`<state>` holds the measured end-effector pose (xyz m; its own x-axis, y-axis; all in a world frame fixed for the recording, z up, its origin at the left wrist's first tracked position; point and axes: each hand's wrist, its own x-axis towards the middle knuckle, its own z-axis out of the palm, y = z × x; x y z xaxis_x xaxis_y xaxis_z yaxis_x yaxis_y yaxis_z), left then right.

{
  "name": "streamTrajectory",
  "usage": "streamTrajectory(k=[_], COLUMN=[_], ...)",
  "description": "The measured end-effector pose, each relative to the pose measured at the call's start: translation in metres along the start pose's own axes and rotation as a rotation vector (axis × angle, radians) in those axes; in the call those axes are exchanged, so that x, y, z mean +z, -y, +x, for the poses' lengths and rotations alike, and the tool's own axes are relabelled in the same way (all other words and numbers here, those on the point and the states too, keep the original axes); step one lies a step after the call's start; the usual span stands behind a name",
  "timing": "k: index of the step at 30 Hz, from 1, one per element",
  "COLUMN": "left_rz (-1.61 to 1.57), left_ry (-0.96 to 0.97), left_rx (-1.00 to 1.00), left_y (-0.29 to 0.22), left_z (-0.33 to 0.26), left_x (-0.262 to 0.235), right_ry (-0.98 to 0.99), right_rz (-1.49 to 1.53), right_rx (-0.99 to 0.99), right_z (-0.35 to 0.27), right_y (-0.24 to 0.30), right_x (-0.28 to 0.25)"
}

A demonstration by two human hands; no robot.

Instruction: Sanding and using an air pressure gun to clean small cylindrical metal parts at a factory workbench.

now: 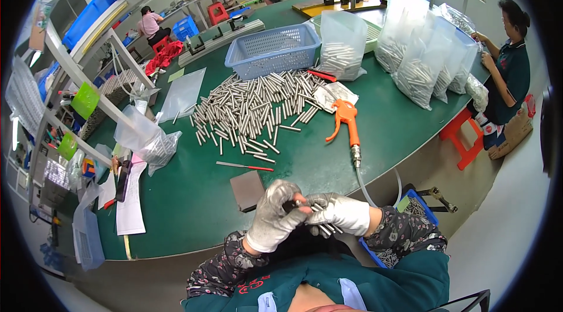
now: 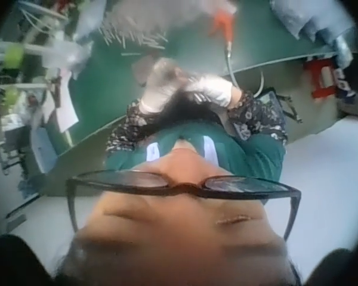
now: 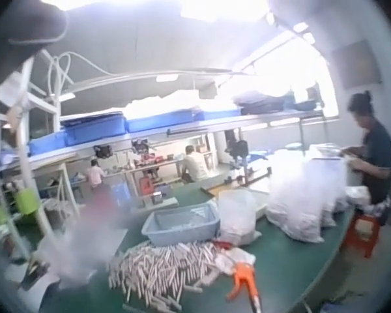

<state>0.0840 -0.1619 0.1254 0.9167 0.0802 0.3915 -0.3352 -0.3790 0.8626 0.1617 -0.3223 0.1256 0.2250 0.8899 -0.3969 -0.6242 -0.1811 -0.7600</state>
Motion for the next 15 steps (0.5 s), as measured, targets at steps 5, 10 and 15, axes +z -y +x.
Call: streamTrajectory(k=[5, 10, 15], left_rz=[0.059, 0.451, 0.520], left_ry=[-0.247, -0.455, -0.721], left_rx=[0.056, 0.094, -0.036], left_y=[0.018, 0.054, 0.086], left_z=[0.017, -0.003, -0.024], left_x=[-0.007, -0.053, -0.082], right_ry=[-0.267, -0.700, -0.994], right_rz=[-0.142, 0.014, -0.006], right_rx=[-0.287, -0.696, -0.827], right_z=[-0.011, 0.006, 0.075], right_y=[0.058, 0.150, 0.251], right_x=[-0.038, -0.158, -0.259])
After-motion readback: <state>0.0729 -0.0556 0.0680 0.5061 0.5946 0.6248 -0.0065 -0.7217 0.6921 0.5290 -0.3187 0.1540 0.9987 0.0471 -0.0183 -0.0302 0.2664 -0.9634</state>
